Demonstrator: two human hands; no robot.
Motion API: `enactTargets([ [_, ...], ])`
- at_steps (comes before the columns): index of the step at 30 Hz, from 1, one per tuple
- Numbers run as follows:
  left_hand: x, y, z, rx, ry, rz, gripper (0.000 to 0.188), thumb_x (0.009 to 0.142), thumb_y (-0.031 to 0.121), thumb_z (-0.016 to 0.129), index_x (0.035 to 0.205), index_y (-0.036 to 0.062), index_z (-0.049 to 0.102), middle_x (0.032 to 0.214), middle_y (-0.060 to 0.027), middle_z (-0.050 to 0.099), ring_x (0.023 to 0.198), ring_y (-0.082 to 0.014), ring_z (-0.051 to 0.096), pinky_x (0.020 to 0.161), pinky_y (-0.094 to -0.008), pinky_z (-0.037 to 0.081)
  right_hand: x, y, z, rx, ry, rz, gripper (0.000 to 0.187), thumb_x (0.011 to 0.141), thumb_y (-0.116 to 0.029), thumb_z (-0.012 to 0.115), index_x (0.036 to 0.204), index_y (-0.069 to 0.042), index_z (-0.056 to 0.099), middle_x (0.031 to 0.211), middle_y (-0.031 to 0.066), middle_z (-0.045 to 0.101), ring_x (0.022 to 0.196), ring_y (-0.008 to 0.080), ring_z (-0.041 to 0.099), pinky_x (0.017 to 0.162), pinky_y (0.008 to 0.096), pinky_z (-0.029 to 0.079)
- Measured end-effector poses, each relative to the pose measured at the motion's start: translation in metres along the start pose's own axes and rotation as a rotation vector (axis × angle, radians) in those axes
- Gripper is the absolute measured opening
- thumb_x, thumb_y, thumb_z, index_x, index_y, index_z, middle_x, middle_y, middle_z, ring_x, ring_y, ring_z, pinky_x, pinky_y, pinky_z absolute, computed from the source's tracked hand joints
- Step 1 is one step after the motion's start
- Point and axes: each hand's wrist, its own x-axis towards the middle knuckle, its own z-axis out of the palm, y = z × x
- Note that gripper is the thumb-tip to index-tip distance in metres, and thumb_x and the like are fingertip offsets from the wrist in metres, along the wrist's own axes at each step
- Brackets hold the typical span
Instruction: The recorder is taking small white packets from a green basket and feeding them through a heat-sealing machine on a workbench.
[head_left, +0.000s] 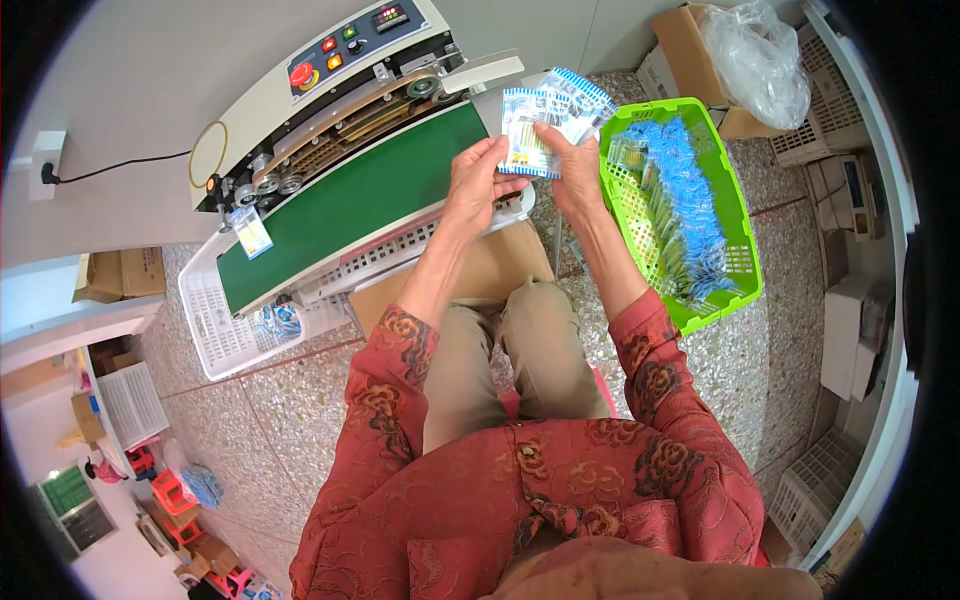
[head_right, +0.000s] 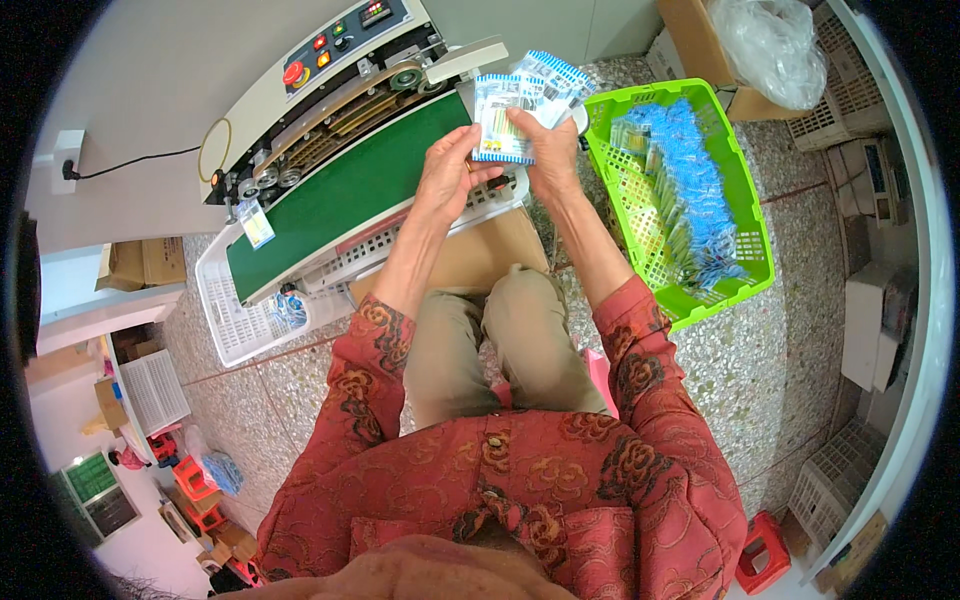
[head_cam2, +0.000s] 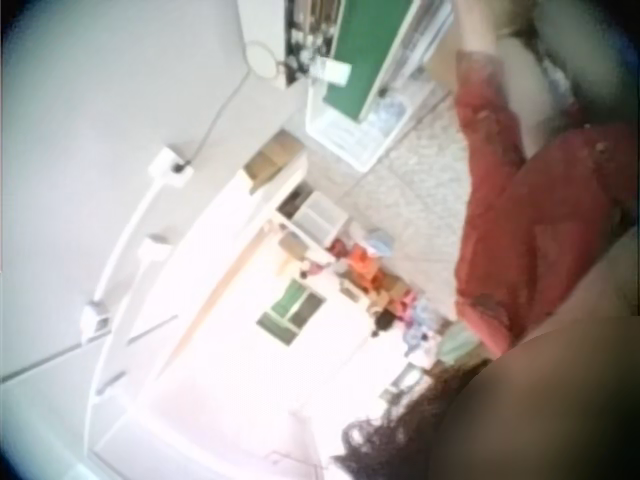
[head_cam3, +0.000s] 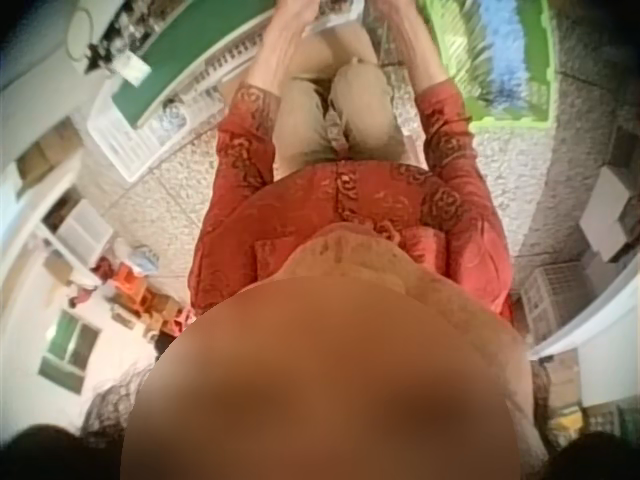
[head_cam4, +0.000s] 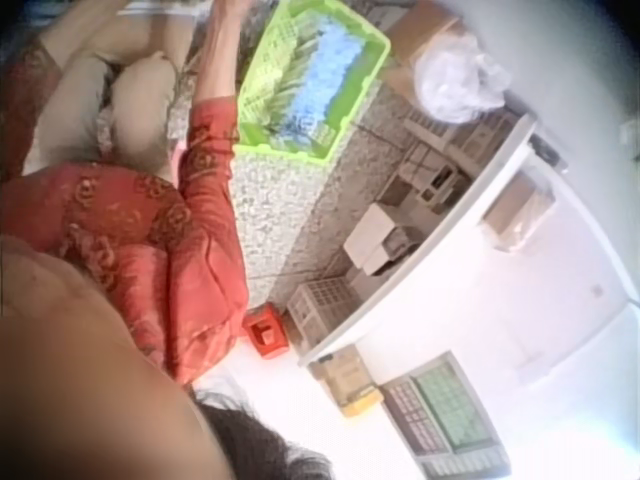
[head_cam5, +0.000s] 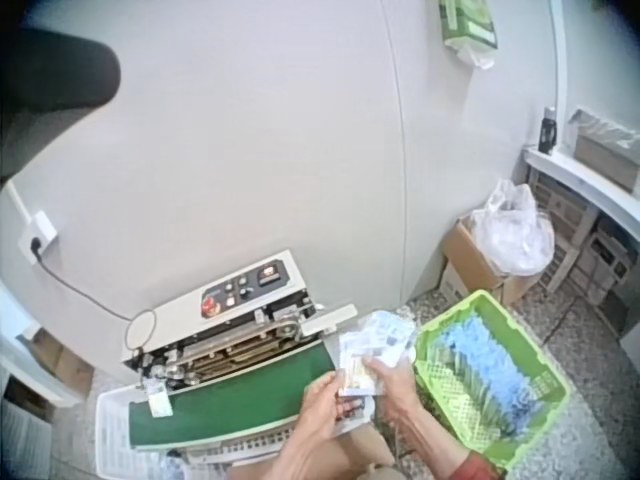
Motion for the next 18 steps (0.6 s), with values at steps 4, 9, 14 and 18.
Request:
enactTargets([
  [4, 0.005, -0.003, 0.001, -0.011, 0.020, 0.048, 0.022, 0.087, 0.021, 0.051, 0.095, 0.0011, 0.053, 0.083, -0.0084, 0.061, 0.067, -0.0134, 0.060, 0.057, -0.0248, 0.052, 0.004, 0.001, -0.005, 0.022, 0.039, -0.028, 0.030, 0.073, 0.001, 0.062, 0.101, -0.003, 0.053, 0.094, 0.0057, 0.060, 0.081, 0.0153, 0.059, 0.071, 0.0283, 0.049],
  [9, 0.019, -0.006, -0.009, -0.024, 0.144, 0.155, 0.023, 0.088, 0.020, 0.048, 0.092, -0.0019, 0.054, 0.082, -0.0098, 0.060, 0.063, -0.0147, 0.059, 0.055, -0.0246, 0.052, 0.010, -0.001, -0.015, 0.044, 0.098, -0.050, 0.031, 0.073, 0.001, 0.062, 0.102, -0.004, 0.053, 0.096, 0.0053, 0.059, 0.084, 0.0158, 0.058, 0.074, 0.0291, 0.049],
  [14, 0.046, 0.004, -0.023, 0.003, 0.248, 0.179, 0.023, 0.087, 0.015, 0.048, 0.098, -0.0051, 0.050, 0.086, -0.0141, 0.059, 0.068, -0.0187, 0.060, 0.057, -0.0265, 0.052, 0.010, -0.004, -0.019, 0.064, 0.089, -0.051, 0.035, 0.072, 0.002, 0.062, 0.105, -0.003, 0.050, 0.096, 0.0062, 0.059, 0.086, 0.0172, 0.059, 0.075, 0.0303, 0.049],
  [18, 0.062, 0.004, -0.027, -0.036, 0.305, 0.226, 0.021, 0.087, 0.015, 0.048, 0.091, -0.0054, 0.053, 0.082, -0.0137, 0.060, 0.063, -0.0191, 0.061, 0.053, -0.0269, 0.052, 0.010, -0.004, -0.021, 0.038, 0.078, -0.047, 0.036, 0.073, 0.002, 0.062, 0.106, -0.002, 0.049, 0.096, 0.0065, 0.059, 0.085, 0.0176, 0.059, 0.076, 0.0303, 0.049],
])
